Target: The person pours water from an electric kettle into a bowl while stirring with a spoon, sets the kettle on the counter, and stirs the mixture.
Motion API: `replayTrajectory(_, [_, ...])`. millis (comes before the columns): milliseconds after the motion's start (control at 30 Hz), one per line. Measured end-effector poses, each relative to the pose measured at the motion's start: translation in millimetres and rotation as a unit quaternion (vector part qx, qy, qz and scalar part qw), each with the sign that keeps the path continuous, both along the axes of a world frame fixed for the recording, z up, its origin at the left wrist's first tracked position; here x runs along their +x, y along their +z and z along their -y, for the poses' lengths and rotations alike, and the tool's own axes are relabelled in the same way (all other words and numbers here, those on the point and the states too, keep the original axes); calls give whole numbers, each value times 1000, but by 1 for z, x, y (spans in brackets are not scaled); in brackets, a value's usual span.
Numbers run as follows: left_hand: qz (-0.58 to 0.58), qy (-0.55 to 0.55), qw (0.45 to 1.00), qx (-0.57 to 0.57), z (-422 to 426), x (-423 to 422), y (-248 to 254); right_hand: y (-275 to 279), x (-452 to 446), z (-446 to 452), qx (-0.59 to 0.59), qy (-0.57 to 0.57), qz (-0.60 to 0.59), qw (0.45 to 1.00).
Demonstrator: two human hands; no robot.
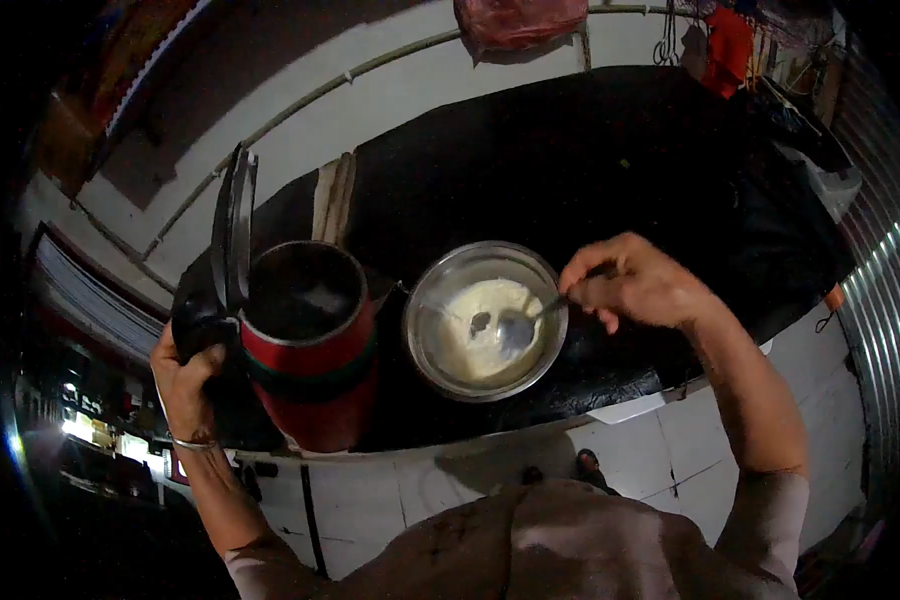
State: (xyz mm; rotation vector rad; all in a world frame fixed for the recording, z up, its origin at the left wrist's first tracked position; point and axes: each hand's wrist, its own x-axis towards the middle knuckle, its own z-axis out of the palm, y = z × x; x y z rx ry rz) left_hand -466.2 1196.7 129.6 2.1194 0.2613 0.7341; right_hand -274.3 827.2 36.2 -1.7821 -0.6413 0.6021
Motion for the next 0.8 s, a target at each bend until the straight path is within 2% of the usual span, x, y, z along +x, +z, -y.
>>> replayTrajectory(100, [36, 20, 999, -6, 14, 7, -1, -3, 4, -18, 1, -52, 14, 999])
replayTrajectory(200, [18, 28, 999, 13, 8, 6, -2, -23, 2, -40, 62, 22, 16, 998])
replayTrajectory(267, [20, 18, 1000, 5, 5, 5, -2, -18, -7, -35, 18, 41, -26, 999])
replayTrajectory(400, [30, 6, 999, -15, 1, 4, -5, -6, -5, 2, 11, 31, -42, 999])
replayTrajectory(467, [27, 8, 1000, -5, 2, 3, -4, 3, -2, 10, 25, -29, 19, 999])
replayTrajectory(533, [26, 9, 1000, 7, 1, 3, -4, 8, -3, 10, 8, -25, 50, 998])
replayTrajectory(600, [15, 18, 1000, 9, -2, 2, -5, 12, -9, 6, -9, 39, 25, 999])
replayTrajectory(800, [15, 15, 1000, -4, -2, 1, -4, -3, -10, -37, 4, 87, 13, 996])
